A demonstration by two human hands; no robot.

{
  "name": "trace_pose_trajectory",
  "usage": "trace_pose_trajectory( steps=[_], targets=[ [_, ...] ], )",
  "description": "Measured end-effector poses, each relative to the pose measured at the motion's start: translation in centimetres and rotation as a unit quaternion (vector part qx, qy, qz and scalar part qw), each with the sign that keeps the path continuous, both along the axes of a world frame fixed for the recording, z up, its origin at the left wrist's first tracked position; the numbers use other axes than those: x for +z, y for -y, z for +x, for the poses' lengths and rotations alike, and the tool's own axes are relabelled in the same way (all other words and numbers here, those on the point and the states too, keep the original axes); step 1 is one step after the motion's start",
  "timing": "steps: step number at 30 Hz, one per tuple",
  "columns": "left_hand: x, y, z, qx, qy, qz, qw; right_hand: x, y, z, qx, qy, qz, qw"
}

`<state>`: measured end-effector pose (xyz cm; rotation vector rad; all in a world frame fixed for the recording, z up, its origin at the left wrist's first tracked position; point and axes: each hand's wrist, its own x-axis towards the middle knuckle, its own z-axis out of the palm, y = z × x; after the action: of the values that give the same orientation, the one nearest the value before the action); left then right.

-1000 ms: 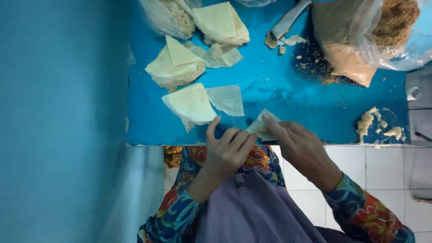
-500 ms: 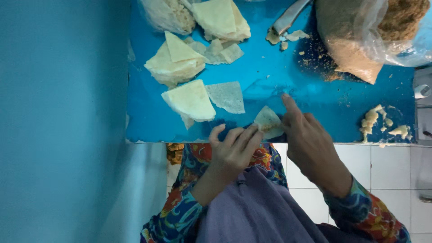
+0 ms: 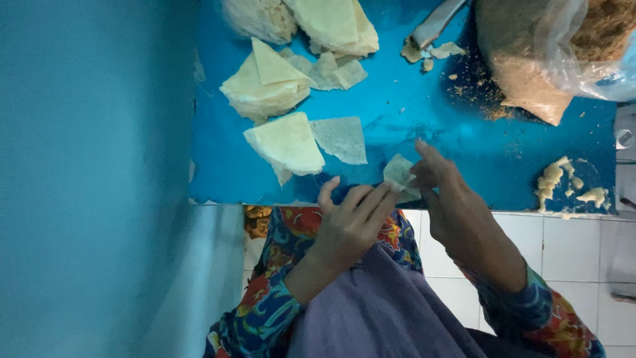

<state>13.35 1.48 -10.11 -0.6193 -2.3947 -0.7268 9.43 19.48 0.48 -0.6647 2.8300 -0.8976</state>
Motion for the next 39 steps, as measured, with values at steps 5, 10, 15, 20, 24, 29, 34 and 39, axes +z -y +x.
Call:
trace_pose_trajectory(
  steps=[5, 10, 15, 20, 24, 29, 34, 39],
  targets=[
    [0.0, 0.0, -0.3, -0.02, 0.012, 0.008, 1.0, -1.3, -0.7, 0.0, 0.005, -0.038, -0.039, 0.999],
    [-0.6, -0.1, -0.9, -0.026, -0.017, -0.019, 0.999, -3.3, -1.6, -0.6, -0.015, -0.049, -0.042, 0.998],
    [-0.6, 0.4, -1.9, -0.049, -0.052, -0.022, 0.997, -3.6, -1.8, -0.7, 0.023, -0.084, -0.028, 0.996],
    [0.6, 0.2, -2.5, -0.036, -0.013, -0.014, 0.999, -1.4, -1.9, -0.4, 0.081, -0.062, -0.016, 0.995],
    [1.7, -0.4, -3.3, -0.031, 0.064, 0.017, 0.997, -0.6, -1.2, -1.9, 0.014, 0.017, 0.065, 0.998],
    [2.5, -0.7, -3.5, -0.032, 0.054, -0.022, 0.998, -1.2, -1.0, -3.7, 0.024, 0.107, -0.039, 0.993],
    [2.5, -0.9, -2.4, -0.017, -0.009, -0.113, 0.993, -2.8, -2.0, -2.2, 0.09, -0.063, 0.006, 0.994],
    [2.3, -0.6, -2.8, -0.014, -0.012, -0.072, 0.997, -3.2, -2.2, -1.3, 0.119, -0.132, 0.064, 0.982]
  ],
)
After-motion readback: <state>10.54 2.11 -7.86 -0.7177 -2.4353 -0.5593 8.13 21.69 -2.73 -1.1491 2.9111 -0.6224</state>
